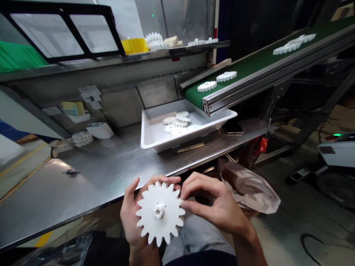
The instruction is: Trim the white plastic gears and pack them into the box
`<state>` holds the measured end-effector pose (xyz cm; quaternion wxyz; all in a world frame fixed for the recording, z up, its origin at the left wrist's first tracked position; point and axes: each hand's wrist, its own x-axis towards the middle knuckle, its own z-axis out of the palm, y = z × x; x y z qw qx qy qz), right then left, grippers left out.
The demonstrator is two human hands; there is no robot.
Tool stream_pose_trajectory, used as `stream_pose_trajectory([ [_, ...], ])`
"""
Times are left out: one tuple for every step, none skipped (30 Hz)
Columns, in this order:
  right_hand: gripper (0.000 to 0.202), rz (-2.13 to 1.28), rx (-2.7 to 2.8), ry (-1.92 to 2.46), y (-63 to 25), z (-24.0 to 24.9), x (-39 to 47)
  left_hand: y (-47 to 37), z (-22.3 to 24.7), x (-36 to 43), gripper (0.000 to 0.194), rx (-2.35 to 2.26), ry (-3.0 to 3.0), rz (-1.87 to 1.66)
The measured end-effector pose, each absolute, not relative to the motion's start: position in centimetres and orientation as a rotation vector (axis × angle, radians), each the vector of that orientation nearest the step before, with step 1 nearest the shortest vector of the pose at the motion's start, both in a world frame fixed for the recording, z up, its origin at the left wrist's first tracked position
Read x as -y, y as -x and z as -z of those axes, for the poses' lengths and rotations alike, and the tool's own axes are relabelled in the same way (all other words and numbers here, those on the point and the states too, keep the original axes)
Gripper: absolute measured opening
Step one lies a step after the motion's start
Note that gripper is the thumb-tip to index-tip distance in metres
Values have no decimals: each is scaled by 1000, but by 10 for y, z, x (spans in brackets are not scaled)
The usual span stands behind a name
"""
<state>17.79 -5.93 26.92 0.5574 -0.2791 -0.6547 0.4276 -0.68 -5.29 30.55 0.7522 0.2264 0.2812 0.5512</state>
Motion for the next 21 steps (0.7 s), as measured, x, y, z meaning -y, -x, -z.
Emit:
stream_pose_trajectory([
  [16,-1002,1510,652,-177,-267,58,7,-304,52,58,-619,-477,-1208],
  [17,-997,1472,657,-176,-266,57,7,-304,51,57,-621,-460,-1219],
  [17,-989,1436,668,-175,-265,57,7,-303,51,57,-619,-447,-1235],
  [18,-977,1410,680,-176,-264,56,7,-303,51,57,-613,-436,-1254],
  [19,-962,1396,684,-176,-263,57,7,-303,50,58,-605,-428,-1276],
  [19,-949,1396,681,-178,-264,57,6,-303,50,58,-600,-423,-1300],
  [19,-942,1420,676,-179,-265,59,6,-304,50,59,-597,-421,-1323],
  [20,-944,1465,674,-179,-267,60,6,-304,50,60,-593,-421,-1346],
  [20,-957,1515,677,-179,-269,62,6,-304,50,60,-590,-421,-1366],
  [22,-971,1559,686,-178,-272,63,6,-304,50,60,-590,-420,-1382],
  [23,-976,1590,698,-177,-274,65,6,-304,50,59,-592,-420,-1392],
  [24,-971,1607,709,-174,-277,66,7,-303,50,59,-594,-421,-1401],
  [24,-960,1612,714,-172,-279,66,7,-302,50,58,-598,-425,-1406],
  [23,-947,1609,717,-170,-281,67,7,-301,50,58,-602,-431,-1407],
  [22,-938,1610,723,-168,-282,67,8,-300,50,58,-606,-441,-1406],
  [22,-935,1615,731,-167,-282,67,8,-299,50,59,-608,-452,-1404],
  [21,-933,1621,736,-166,-282,67,8,-299,50,60,-610,-461,-1401],
  [20,-931,1625,740,-167,-281,67,8,-299,50,61,-614,-468,-1397],
  [20,-926,1627,741,-167,-281,66,8,-299,50,61,-621,-470,-1391],
  [20,-917,1625,738,-168,-280,66,7,-300,50,62,-624,-467,-1390],
  [21,-902,1618,732,-168,-279,65,7,-301,50,61,-623,-458,-1392],
])
